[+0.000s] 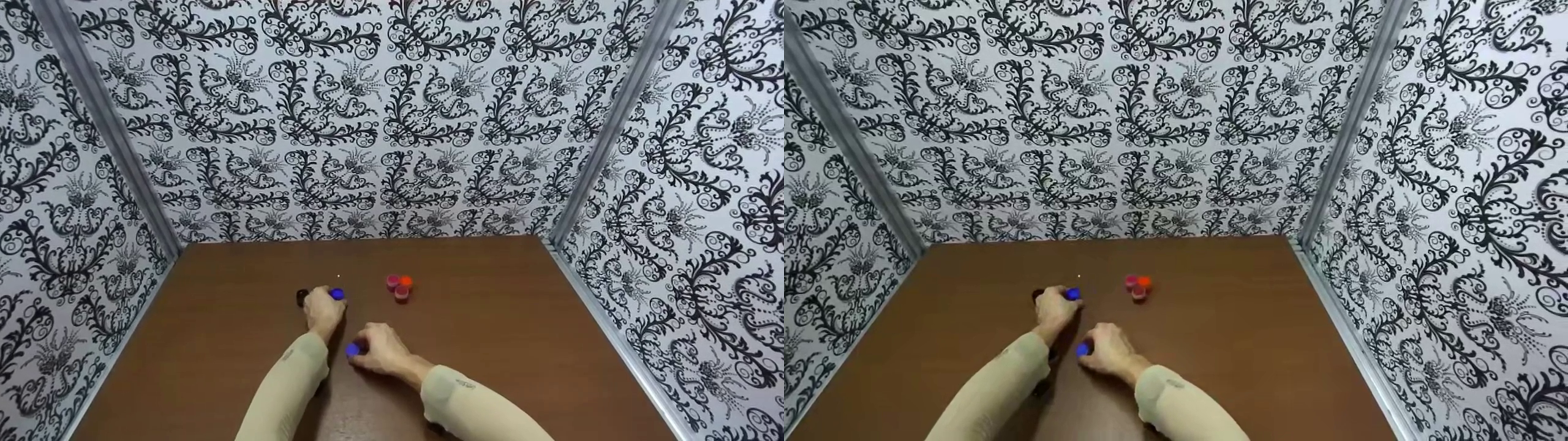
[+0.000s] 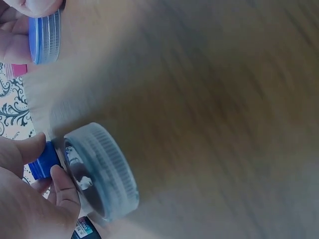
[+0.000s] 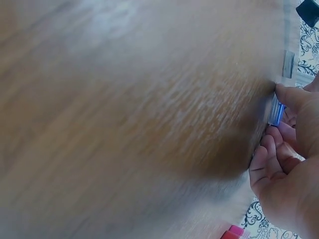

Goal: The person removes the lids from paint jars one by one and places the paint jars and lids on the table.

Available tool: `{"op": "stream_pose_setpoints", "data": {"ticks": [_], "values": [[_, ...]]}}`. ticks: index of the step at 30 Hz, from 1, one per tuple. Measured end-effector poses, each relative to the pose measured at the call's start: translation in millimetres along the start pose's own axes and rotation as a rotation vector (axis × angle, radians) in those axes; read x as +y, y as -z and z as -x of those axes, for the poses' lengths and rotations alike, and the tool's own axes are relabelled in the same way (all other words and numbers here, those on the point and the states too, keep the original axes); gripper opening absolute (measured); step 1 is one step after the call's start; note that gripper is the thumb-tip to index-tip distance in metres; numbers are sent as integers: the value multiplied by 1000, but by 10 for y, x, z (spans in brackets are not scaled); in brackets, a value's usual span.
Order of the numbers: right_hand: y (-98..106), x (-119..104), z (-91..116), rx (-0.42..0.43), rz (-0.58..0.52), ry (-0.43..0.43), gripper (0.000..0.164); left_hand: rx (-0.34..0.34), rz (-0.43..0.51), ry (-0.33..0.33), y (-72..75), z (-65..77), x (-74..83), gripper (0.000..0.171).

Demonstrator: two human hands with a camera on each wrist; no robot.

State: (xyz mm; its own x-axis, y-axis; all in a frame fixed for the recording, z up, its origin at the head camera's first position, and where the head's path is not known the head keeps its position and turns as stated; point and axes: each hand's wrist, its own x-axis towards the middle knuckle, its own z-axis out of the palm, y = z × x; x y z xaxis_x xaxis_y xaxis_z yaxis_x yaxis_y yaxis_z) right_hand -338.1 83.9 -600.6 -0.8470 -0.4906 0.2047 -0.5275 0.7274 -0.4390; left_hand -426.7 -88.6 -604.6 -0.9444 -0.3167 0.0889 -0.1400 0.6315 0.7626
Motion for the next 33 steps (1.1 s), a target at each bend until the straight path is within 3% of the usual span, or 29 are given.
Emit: {"op": "stream_pose_setpoints", "data": {"ticks": [6, 12, 17, 25, 33], "values": [[15, -21, 28, 14, -1, 13, 32, 27, -27, -49, 19, 45, 9, 32], [63, -8, 7, -4, -41, -11, 30, -2, -62, -76, 66, 58, -2, 48], [162, 25, -48, 29, -68, -11, 28, 22, -48, -168, 124, 63, 18, 56], [392, 124, -118, 99, -95, 18, 36, 77, -52, -325, 197, 120, 90, 49], [590, 249, -118, 176, -72, 16, 29, 85, -65, -488, 169, 206, 175, 39]]}}
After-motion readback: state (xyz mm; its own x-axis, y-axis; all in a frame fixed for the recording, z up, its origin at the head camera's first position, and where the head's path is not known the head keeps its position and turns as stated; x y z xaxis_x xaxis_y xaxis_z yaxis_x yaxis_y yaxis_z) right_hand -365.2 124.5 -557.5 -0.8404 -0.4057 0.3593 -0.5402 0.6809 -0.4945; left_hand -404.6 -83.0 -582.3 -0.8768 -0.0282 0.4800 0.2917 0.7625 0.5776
